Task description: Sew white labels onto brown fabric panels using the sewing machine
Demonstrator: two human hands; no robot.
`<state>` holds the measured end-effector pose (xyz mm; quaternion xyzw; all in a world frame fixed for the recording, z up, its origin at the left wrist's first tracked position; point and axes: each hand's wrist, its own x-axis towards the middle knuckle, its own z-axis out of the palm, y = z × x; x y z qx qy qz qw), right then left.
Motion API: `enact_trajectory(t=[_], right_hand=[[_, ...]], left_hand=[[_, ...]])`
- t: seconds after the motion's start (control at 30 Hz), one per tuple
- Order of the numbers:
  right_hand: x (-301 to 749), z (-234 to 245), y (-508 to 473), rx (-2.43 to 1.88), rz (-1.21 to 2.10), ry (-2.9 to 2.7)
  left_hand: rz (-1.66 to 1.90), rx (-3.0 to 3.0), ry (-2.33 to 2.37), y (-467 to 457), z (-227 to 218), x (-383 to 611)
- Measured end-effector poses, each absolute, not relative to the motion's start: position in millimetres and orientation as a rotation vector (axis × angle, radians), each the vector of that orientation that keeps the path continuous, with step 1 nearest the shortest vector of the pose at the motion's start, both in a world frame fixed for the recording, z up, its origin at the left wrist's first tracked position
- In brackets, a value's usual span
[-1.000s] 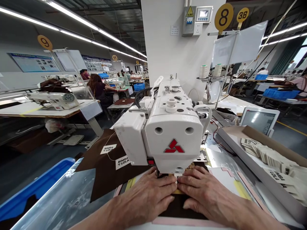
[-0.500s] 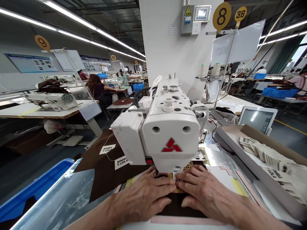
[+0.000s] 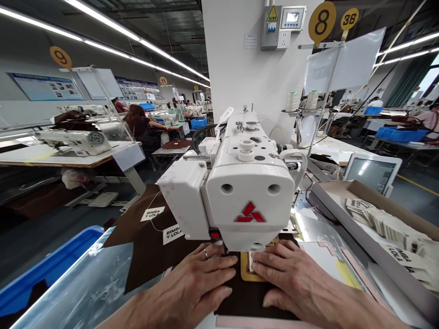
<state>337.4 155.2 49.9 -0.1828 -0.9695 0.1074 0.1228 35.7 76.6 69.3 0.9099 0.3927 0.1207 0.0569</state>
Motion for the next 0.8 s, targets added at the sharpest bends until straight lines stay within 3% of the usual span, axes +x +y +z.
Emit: enact_trajectory(t=[0.8], right_hand=[[327,68,151,-0.597,0.292,-2.926]], left_hand=[[0.428,2.735,1.256,67,69,29]])
